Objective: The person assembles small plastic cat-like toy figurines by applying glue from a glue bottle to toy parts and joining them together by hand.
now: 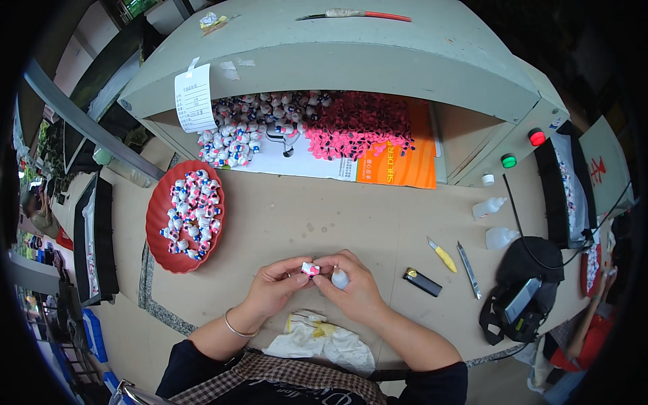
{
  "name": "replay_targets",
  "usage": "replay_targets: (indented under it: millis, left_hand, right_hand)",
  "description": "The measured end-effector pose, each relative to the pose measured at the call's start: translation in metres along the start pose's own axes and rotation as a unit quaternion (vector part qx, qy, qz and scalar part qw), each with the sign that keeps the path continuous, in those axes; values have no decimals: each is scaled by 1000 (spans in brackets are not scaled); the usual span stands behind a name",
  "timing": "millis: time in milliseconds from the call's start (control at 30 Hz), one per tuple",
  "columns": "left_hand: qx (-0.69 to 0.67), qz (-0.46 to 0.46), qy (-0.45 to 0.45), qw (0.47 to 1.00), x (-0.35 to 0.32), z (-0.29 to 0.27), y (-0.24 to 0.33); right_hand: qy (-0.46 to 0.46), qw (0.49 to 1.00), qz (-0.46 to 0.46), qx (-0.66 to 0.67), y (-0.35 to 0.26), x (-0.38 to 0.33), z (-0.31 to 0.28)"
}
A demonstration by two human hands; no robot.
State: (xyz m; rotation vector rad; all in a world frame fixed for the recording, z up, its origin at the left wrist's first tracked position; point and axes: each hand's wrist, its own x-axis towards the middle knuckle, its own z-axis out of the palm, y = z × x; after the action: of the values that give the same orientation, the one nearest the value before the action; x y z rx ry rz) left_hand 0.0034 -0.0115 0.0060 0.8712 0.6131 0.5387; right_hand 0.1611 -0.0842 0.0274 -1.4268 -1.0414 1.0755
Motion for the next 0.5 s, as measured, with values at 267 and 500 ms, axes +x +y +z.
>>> replay_targets:
  millis: [267, 500]
  left_hand:
    - [-9, 10, -31, 999, 0, -5, 0]
    - [-6, -13, 15, 1000, -1, -4, 5]
  right_hand:
    - [-5, 998, -34, -44, -1, 4, 4]
    - [12, 998, -35, -44, 5, 6, 10]
